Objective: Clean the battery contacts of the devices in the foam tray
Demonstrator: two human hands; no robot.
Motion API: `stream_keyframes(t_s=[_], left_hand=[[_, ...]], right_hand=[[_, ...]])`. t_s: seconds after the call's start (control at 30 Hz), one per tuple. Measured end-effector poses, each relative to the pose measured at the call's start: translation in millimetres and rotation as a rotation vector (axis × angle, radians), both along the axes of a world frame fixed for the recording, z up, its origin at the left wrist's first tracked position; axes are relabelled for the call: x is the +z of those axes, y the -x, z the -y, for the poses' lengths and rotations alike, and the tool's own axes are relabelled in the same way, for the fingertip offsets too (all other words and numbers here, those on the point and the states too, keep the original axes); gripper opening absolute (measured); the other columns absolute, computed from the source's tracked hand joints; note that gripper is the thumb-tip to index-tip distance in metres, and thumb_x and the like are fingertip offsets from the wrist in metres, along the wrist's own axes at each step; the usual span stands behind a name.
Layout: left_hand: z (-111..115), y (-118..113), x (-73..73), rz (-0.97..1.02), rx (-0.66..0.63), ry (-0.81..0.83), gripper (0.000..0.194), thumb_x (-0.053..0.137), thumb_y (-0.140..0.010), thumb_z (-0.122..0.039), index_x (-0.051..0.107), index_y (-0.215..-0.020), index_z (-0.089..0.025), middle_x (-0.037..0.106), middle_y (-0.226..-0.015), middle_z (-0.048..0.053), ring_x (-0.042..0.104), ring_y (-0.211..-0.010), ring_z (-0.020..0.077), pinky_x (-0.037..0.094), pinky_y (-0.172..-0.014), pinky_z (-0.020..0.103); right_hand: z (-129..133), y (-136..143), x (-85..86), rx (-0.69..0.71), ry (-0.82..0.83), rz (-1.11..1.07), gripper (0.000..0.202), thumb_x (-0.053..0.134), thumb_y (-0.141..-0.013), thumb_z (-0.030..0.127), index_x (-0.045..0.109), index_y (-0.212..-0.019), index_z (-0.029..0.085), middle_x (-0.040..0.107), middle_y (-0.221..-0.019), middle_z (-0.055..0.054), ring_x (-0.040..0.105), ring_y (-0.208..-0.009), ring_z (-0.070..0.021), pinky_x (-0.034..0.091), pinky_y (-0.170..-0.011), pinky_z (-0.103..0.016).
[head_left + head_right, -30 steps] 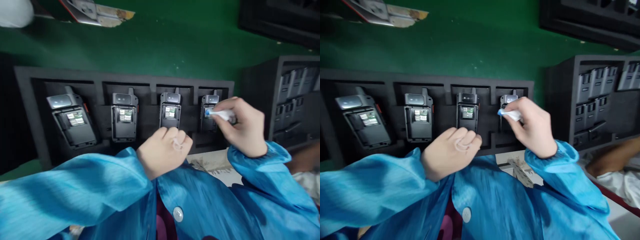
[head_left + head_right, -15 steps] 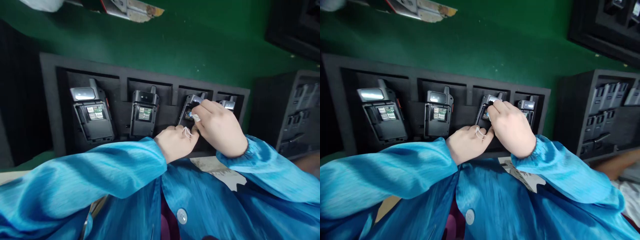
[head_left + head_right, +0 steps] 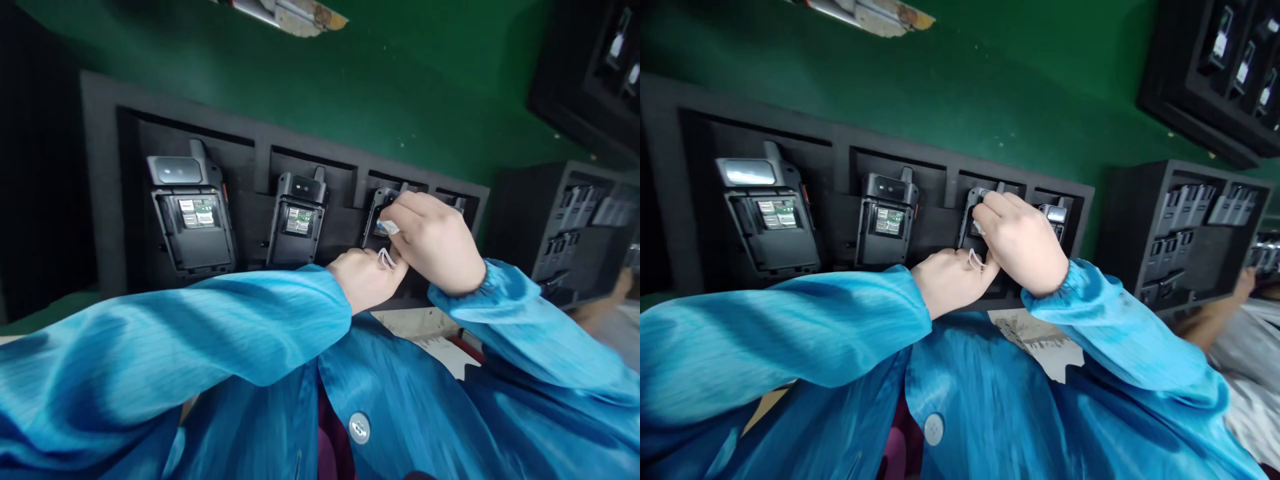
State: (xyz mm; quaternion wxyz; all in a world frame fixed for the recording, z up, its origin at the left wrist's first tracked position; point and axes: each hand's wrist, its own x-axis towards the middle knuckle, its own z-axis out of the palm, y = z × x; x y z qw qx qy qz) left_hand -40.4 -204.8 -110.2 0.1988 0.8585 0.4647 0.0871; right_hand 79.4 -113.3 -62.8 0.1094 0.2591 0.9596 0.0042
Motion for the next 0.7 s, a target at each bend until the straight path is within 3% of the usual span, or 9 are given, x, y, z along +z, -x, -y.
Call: stream_keyframes(t_s=[0.17, 0.37, 0.47, 0.6, 0.7], left_hand=[[-1.7, -0.8, -0.5, 0.012, -0.022, 0.022, 0.045, 0.023, -0.092, -0.005, 0.056, -0.121, -0.004, 0.062, -0.069, 0.011, 0.068, -0.061, 0.0266, 0.047, -0.047, 0.032], [-3.3, -2.7, 0.2, 0.002, -0.034, 0.044, 0.045, 0.021, -0.093, -0.006, 0.055, -0.123, -0.003, 0.064, -0.070, 0.013, 0.069, -0.065, 0.0260, 0.048, -0.049, 0.032], [-2.6, -4.5, 0.3, -0.016, -0.034, 0.058, 0.046, 0.020, -0.094, -0.006, 0.052, -0.128, -0.003, 0.066, -0.074, 0.014, 0.070, -0.068, 0.0264, 0.050, -0.051, 0.033], [-1.2, -10.0, -0.1, -0.053, -0.025, 0.070, 0.047, 0.025, -0.094, -0.005, 0.047, -0.136, -0.002, 0.067, -0.076, 0.016, 0.070, -0.068, 0.0269, 0.052, -0.051, 0.034], [-0.5, -11.5, 1.7, -0.086, -0.005, 0.082, 0.048, 0.030, -0.092, -0.003, 0.043, -0.139, 0.000, 0.068, -0.080, 0.017, 0.071, -0.073, 0.0279, 0.052, -0.053, 0.035]], right_hand=[[-1.3, -3.3, 1.9, 0.086, 0.000, 0.106, 0.013, 0.050, -0.080, 0.005, 0.057, -0.079, 0.016, 0.054, -0.080, -0.005, 0.049, -0.073, -0.0192, 0.040, -0.066, -0.032], [-3.5, -7.3, 0.5, 0.092, 0.002, 0.070, 0.016, 0.049, -0.080, 0.004, 0.060, -0.084, 0.015, 0.056, -0.082, -0.005, 0.050, -0.075, -0.0189, 0.040, -0.067, -0.031], [-7.5, -13.0, 11.5, 0.083, 0.044, 0.031, 0.013, 0.051, -0.082, 0.006, 0.060, -0.084, 0.015, 0.058, -0.083, -0.006, 0.053, -0.077, -0.0185, 0.040, -0.067, -0.031], [-6.9, -27.3, 38.2, -0.216, 0.094, -0.339, 0.007, 0.059, -0.087, 0.017, 0.062, -0.092, 0.019, 0.062, -0.087, -0.005, 0.058, -0.081, -0.0168, 0.043, -0.068, -0.029], [5.9, -42.7, 46.7, -0.457, 0.131, -0.528, 0.003, 0.065, -0.086, 0.024, 0.064, -0.087, 0.021, 0.064, -0.086, -0.004, 0.058, -0.077, -0.0158, 0.042, -0.067, -0.030]])
